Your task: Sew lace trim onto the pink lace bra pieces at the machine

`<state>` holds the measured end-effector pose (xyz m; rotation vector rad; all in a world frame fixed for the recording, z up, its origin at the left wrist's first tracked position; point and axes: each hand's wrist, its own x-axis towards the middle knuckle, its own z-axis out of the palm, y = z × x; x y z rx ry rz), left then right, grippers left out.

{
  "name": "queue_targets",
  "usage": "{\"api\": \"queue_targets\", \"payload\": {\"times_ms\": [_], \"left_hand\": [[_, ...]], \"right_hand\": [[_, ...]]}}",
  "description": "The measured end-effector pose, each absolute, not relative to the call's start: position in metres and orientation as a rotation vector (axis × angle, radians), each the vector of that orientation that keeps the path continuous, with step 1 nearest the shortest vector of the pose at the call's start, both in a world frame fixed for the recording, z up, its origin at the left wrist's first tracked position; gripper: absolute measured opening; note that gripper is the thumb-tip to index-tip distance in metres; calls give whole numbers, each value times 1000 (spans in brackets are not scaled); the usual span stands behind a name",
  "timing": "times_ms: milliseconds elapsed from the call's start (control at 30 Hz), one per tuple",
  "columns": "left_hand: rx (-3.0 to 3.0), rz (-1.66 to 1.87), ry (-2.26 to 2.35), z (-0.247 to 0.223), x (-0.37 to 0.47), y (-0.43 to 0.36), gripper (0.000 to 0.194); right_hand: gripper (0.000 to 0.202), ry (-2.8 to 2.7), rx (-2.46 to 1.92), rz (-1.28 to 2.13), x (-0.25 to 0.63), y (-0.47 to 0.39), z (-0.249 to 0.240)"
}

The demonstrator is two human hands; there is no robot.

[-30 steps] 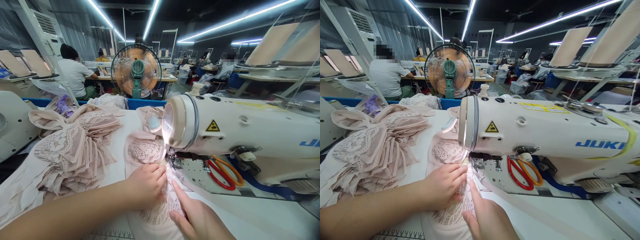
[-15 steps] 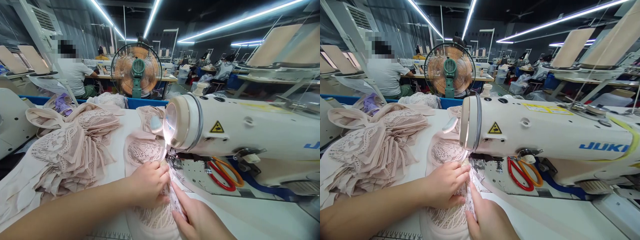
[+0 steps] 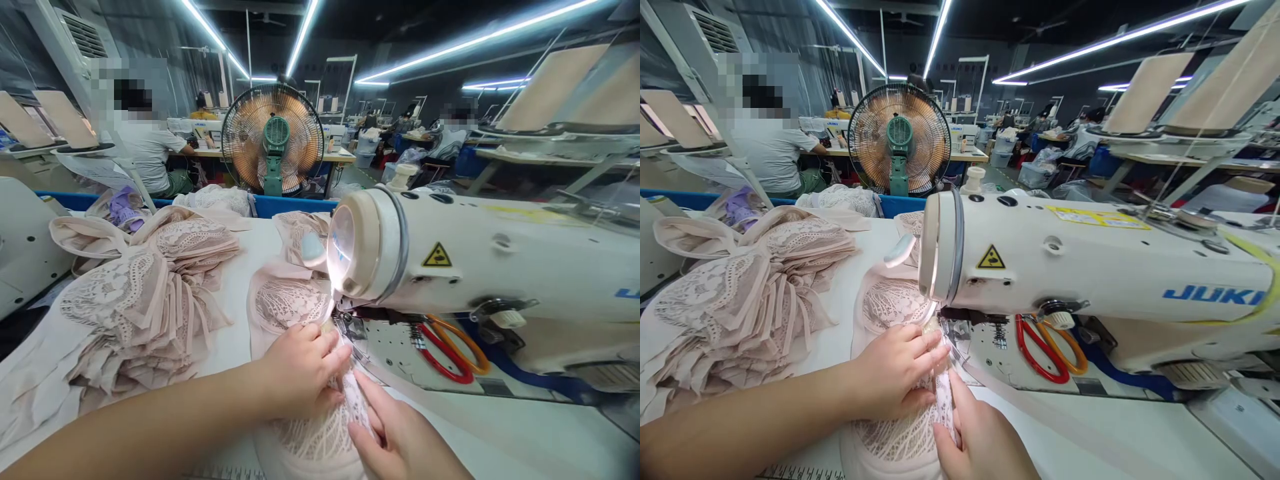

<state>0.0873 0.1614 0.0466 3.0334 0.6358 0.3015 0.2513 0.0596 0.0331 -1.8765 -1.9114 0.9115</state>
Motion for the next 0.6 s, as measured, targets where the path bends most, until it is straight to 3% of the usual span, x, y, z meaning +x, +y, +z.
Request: {"api": "queue_targets", "payload": {"times_ms": [167,600], "left_hand": [[3049,310,639,45,88,161,57],[2993,338,680,45,90,160,54]], "right_hand": [[60,-2006,-1885,958,253,62,40],[57,-2297,-1919,447,250,57,31]]}}
